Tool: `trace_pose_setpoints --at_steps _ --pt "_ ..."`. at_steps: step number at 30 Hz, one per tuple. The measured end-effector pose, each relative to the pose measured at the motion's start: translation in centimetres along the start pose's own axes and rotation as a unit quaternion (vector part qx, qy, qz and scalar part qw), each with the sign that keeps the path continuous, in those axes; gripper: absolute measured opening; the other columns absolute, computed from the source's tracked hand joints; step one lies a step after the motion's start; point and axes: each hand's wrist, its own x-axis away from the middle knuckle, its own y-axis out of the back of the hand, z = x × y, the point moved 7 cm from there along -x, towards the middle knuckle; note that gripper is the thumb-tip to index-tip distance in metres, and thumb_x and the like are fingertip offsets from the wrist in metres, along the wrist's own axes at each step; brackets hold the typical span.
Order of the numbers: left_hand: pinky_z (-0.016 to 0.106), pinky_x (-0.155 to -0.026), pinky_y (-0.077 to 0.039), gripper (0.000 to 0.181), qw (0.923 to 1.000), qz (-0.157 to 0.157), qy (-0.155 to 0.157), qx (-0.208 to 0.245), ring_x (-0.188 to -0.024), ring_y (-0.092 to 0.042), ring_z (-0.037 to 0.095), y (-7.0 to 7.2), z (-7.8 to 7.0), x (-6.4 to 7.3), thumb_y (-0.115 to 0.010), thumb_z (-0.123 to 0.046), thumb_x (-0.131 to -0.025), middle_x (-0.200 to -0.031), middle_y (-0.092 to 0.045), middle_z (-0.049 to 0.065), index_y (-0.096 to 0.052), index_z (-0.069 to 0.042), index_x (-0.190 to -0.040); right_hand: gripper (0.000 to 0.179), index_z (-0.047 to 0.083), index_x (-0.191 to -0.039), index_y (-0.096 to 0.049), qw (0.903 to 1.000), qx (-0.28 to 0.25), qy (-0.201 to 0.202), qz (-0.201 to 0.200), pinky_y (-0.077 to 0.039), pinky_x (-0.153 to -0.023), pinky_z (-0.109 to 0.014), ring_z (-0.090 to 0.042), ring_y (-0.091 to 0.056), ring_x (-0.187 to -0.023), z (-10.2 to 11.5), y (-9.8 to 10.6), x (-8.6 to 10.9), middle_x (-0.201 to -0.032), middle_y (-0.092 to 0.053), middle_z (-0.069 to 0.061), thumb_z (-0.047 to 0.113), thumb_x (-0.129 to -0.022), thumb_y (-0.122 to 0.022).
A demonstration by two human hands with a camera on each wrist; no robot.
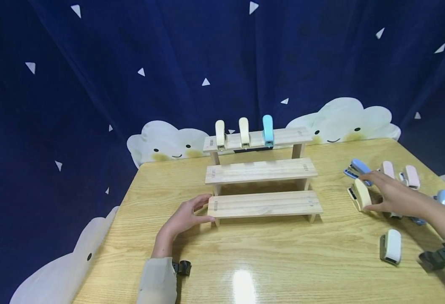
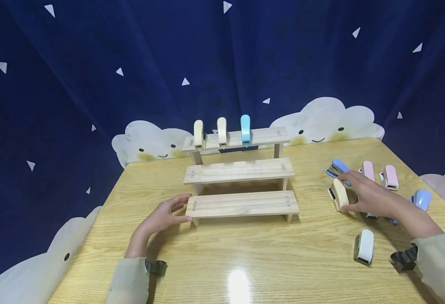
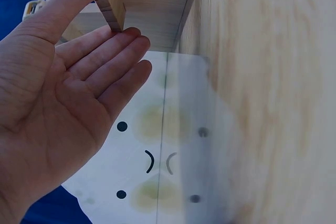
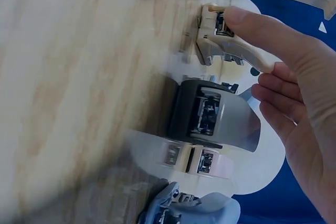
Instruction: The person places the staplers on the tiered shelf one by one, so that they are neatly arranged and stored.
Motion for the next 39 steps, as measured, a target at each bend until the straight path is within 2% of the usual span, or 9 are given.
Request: trace_pose_setpoints --at_steps 14,21,26,29,31,33,35,37,39 --pt "0.049 -0.118 -0.036 0.078 1.0000 0.004 -0.005 -0.004 -0.142 -0.042 0.032 -0.1 -0.3 0.0 -0.079 -0.033 -0.082 -0.153 -0.045 0.008 -0.042 -0.017 -0.148 0.083 -0.005 -0.114 -0.056 0.9984 -0.017 -0.054 0.001 -0.049 -0.068 -0.030 -0.031 -0.062 -0.091 -1.0 0.3 -0.3 -0.102 -0.062 -0.017 0.037 -0.055 -0.096" --pt "0.050 -0.118 -0.036 0.078 1.0000 -0.002 -0.004 -0.003 -0.142 -0.043 0.032 -0.1 -0.2 0.1 -0.080 -0.033 -0.081 -0.152 -0.046 0.008 -0.043 -0.016 -0.148 0.081 -0.003 -0.114 -0.055 0.9959 -0.037 -0.071 -0.040 -0.042 -0.067 -0.016 -0.033 -0.061 -0.091 -1.3 1.8 -1.1 -0.103 -0.063 -0.018 0.029 -0.053 -0.097" --pt "0.049 -0.118 -0.036 0.079 1.0000 -0.003 -0.005 -0.001 -0.142 -0.043 0.032 -0.1 -0.3 0.1 -0.080 -0.032 -0.080 -0.152 -0.046 0.008 -0.043 -0.014 -0.147 0.081 -0.001 -0.120 -0.054 0.9884 -0.084 -0.117 -0.049 -0.033 -0.073 -0.011 0.013 -0.042 -0.098 -1.8 3.0 -2.0 -0.111 -0.062 -0.022 0.024 -0.055 -0.096" --pt "0.049 -0.118 -0.036 0.079 1.0000 -0.004 -0.007 -0.002 -0.141 -0.043 0.032 0.0 -0.3 0.1 -0.080 -0.032 -0.080 -0.152 -0.046 0.009 -0.043 -0.014 -0.148 0.081 -0.002 -0.123 -0.052 0.9829 -0.114 -0.134 -0.052 -0.029 -0.075 -0.007 0.025 -0.025 -0.099 -2.0 3.8 -2.7 -0.116 -0.060 -0.024 0.021 -0.058 -0.095" --pt "0.050 -0.118 -0.036 0.079 1.0000 -0.004 -0.006 -0.001 -0.141 -0.043 0.033 0.0 -0.4 0.2 -0.080 -0.032 -0.081 -0.152 -0.046 0.009 -0.043 -0.014 -0.148 0.081 -0.003 -0.123 -0.052 0.9816 -0.122 -0.135 -0.058 -0.027 -0.076 -0.004 0.019 -0.031 -0.100 -1.9 4.4 -3.5 -0.117 -0.059 -0.025 0.020 -0.058 -0.094" --pt "0.049 -0.119 -0.035 0.079 1.0000 -0.003 -0.001 0.000 -0.142 -0.042 0.031 0.1 -0.3 0.2 -0.080 -0.032 -0.080 -0.152 -0.046 0.008 -0.043 -0.015 -0.148 0.082 -0.004 -0.123 -0.051 0.9818 -0.120 -0.133 -0.064 -0.031 -0.084 -0.008 0.003 -0.043 -0.104 -1.8 5.1 -4.4 -0.118 -0.058 -0.025 0.019 -0.058 -0.094" --pt "0.049 -0.119 -0.035 0.079 1.0000 -0.003 0.002 0.000 -0.142 -0.042 0.031 0.1 -0.3 0.2 -0.080 -0.033 -0.080 -0.152 -0.046 0.007 -0.043 -0.016 -0.148 0.083 -0.004 -0.124 -0.050 0.9815 -0.120 -0.133 -0.068 -0.035 -0.095 -0.019 -0.019 -0.050 -0.106 -1.6 5.8 -5.3 -0.119 -0.057 -0.025 0.018 -0.058 -0.094" --pt "0.049 -0.119 -0.035 0.079 1.0000 -0.002 0.001 -0.001 -0.142 -0.042 0.031 0.1 -0.2 0.2 -0.080 -0.033 -0.080 -0.153 -0.045 0.007 -0.043 -0.016 -0.148 0.084 -0.004 -0.126 -0.048 0.9820 -0.116 -0.134 -0.067 -0.039 -0.096 -0.039 -0.035 -0.049 -0.107 -1.3 6.6 -6.4 -0.120 -0.055 -0.025 0.019 -0.059 -0.094" --pt "0.050 -0.119 -0.035 0.079 1.0000 -0.001 0.001 -0.001 -0.142 -0.042 0.032 0.0 -0.2 0.2 -0.080 -0.033 -0.081 -0.153 -0.045 0.007 -0.043 -0.016 -0.148 0.085 -0.004 -0.128 -0.046 0.9817 -0.124 -0.129 -0.065 -0.039 -0.095 -0.051 -0.038 -0.048 -0.109 -0.9 7.2 -7.5 -0.122 -0.053 -0.025 0.018 -0.060 -0.093"
